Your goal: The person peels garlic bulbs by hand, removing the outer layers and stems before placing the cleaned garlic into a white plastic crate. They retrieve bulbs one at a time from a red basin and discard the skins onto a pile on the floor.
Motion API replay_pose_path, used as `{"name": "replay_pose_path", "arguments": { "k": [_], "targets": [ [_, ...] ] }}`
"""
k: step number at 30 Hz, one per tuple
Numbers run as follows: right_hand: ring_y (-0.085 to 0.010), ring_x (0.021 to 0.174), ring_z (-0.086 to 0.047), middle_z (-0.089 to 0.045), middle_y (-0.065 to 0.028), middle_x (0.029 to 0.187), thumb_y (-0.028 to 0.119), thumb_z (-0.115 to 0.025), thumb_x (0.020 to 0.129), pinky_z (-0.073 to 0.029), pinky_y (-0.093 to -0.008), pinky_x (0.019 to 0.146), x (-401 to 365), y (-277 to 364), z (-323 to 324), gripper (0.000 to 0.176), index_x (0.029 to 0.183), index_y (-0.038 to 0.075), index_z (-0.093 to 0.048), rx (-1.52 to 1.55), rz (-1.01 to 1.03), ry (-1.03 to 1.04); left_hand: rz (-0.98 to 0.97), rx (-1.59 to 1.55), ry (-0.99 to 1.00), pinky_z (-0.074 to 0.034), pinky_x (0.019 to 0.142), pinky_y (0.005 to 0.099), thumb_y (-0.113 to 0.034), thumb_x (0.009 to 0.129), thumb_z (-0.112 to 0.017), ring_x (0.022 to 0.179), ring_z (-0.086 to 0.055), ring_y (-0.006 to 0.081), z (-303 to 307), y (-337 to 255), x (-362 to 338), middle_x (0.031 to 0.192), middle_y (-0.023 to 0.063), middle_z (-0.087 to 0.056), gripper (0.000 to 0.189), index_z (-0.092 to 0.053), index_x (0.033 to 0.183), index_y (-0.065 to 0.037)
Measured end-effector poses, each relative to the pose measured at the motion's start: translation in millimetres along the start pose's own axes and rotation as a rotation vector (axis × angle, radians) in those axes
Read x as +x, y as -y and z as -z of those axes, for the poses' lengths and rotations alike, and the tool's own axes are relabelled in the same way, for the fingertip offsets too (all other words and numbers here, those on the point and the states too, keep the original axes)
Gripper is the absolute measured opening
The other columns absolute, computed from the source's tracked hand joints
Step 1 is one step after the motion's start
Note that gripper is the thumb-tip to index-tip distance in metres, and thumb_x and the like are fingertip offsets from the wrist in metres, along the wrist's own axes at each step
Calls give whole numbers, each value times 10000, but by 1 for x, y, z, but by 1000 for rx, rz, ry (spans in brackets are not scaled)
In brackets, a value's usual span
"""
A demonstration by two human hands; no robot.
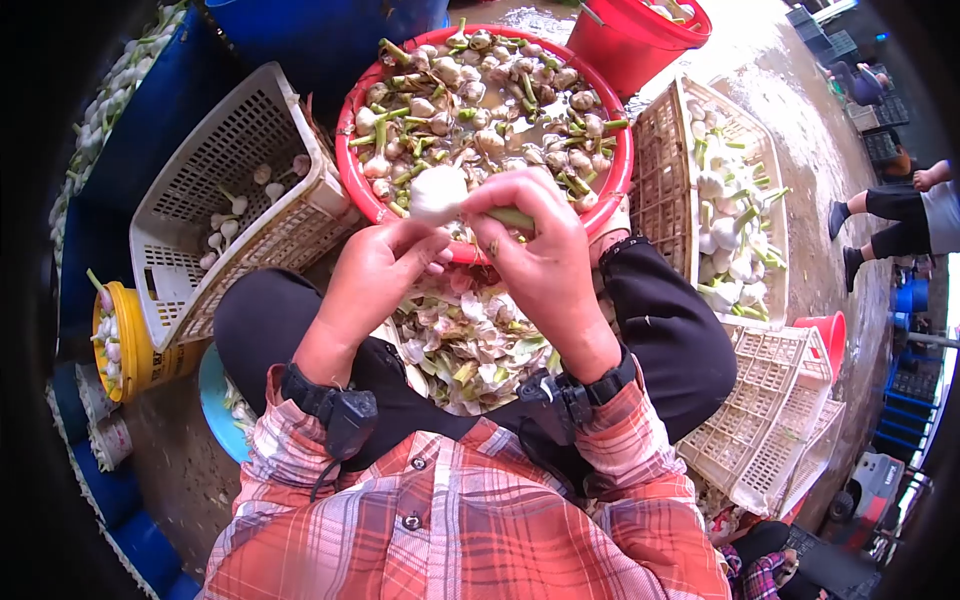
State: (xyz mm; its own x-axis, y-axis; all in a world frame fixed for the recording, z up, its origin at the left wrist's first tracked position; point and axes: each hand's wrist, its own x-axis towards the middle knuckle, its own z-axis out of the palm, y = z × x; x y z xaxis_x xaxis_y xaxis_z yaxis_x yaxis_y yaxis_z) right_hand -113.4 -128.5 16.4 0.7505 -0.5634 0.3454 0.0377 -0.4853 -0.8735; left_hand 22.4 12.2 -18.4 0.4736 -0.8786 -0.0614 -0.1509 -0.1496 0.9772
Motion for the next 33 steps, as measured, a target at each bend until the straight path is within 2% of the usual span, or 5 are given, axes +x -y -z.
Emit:
{"name": "replay_pose_path", "arguments": {
  "k": [6, 12, 17, 28, 33],
  "targets": [
    [-148, 981, -662, -634, -76, 1138, 125, -707, 932, -528, -272, 792, 88, 13, -67, 380, 1281, 47, -579, 608, 36, 225, -35, 666, 155, -515, 726, 452, -243, 890, -639, 836, -665, 342, 1, 24, -14, 864, 128, -690, 171, -716, 905, -91],
    [-356, 885, -689, -697, -221, 885, 467, -737, 868, -527, -441, 790, 37, -187, -27, 493, 939, 9, -570, -800, -579, 246, -131, 667, -85, -513, 694, 441, -215, 888, -643, 812, -650, 328, 9, 10, -9, 836, 109, -638, 123, -668, 882, -95],
    [-376, 961, -686, -712, -199, 985, 317, -695, 829, -517, -451, 849, 9, -234, -43, 346, 1043, 67, -589, -763, -726, 244, -33, 633, 105, -517, 689, 443, -250, 875, -682, 797, -649, 334, 7, 10, -10, 843, 106, -644, 170, -668, 925, -89],
    [-62, 626, -529, -565, -28, 652, 122, -664, 892, -444, -256, 567, 7, -14, -1, 135, 935, 3, -618, -19, -469, 29, -305, 687, -171, -523, 665, 433, -266, 846, -721, 764, -639, 325, -27, 15, 21, 873, 129, -596, 412, -644, 1206, -79],
    [-258, 1234, -552, -464, -160, 1382, 218, -850, 801, -571, -326, 880, -28, -17, 4, 854, 1497, 104, -370, 59, -235, 80, -213, 89, -189, -523, 658, 350, -178, 901, -630, 734, -634, 203, -26, 7, 13, 878, 63, -642, 299, -658, 1160, -32]
  ]
}}
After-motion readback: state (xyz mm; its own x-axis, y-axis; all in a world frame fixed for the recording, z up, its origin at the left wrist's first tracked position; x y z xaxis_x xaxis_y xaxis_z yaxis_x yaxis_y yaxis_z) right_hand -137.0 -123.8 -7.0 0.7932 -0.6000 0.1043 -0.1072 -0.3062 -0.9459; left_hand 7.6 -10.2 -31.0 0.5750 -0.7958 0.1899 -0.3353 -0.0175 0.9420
